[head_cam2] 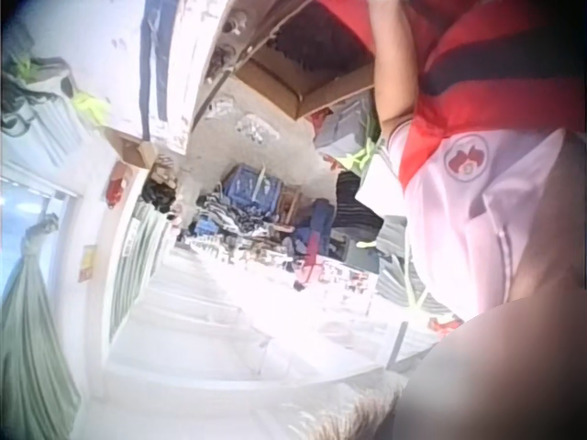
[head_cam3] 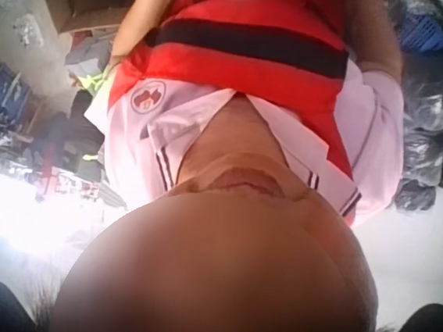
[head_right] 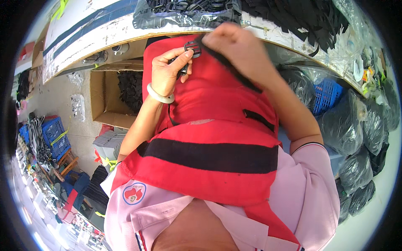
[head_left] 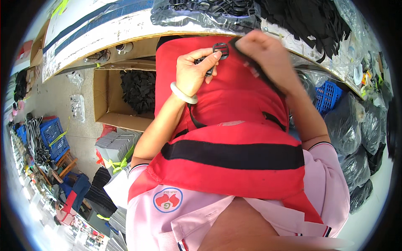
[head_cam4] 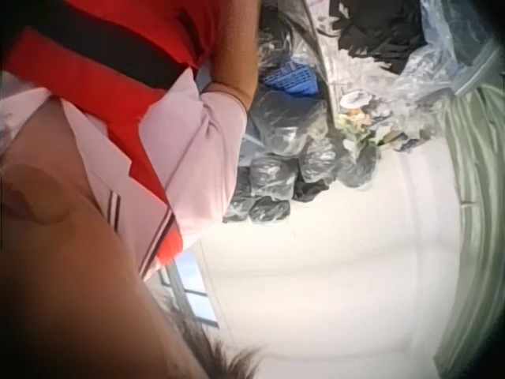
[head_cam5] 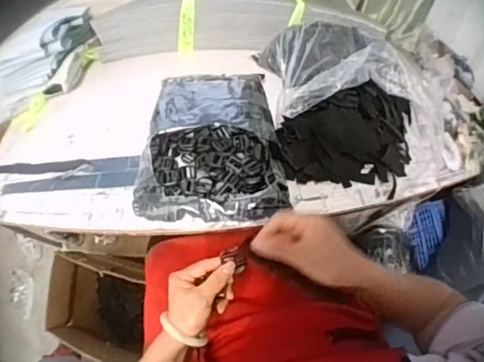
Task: The recorder is threading webbing through plastic buckles to assemble strap components.
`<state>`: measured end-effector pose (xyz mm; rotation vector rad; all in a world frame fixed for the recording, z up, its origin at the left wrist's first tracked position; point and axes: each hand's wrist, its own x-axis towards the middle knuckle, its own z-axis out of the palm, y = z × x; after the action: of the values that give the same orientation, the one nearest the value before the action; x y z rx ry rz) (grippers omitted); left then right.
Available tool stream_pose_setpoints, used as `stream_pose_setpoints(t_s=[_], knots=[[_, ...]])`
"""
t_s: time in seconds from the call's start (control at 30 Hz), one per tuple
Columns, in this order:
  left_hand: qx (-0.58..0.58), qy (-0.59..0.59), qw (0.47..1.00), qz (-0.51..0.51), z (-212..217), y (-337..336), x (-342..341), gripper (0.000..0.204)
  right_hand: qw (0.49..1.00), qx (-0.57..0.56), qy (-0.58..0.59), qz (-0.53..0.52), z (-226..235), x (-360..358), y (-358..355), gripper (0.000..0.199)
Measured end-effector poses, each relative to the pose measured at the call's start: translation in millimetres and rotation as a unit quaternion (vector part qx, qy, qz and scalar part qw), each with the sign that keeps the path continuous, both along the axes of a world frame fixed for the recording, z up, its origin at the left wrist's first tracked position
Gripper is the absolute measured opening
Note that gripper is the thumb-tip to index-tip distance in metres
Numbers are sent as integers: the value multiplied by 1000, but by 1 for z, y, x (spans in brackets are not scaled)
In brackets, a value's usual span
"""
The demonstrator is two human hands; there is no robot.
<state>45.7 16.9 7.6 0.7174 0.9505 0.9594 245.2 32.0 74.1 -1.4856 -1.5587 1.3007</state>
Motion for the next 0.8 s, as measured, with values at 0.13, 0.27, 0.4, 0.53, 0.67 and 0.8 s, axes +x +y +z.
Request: stream_pose_setpoints(t_s=[0.13,0.27,0.4,0.53,0.67,0.8], knots=[[52,37,998,11,2,-3,3,12,947,-218,231,-39,-26,-17,-15,21],[172,147,973,32,-3,-8,0,13,939,-249,229,-59,-30,-23,-15,18],[324,257,908,59,-11,-3,-3,15,891,-256,365,-83,-40,-30,-17,19],[369,291,880,68,-11,-1,-8,16,853,-268,440,-78,-53,-32,-18,18],[384,307,869,56,-15,-1,-12,17,812,-299,496,-73,-63,-31,-15,15],[381,314,867,67,-20,-3,-13,15,770,-321,546,-79,-68,-34,-13,12]])
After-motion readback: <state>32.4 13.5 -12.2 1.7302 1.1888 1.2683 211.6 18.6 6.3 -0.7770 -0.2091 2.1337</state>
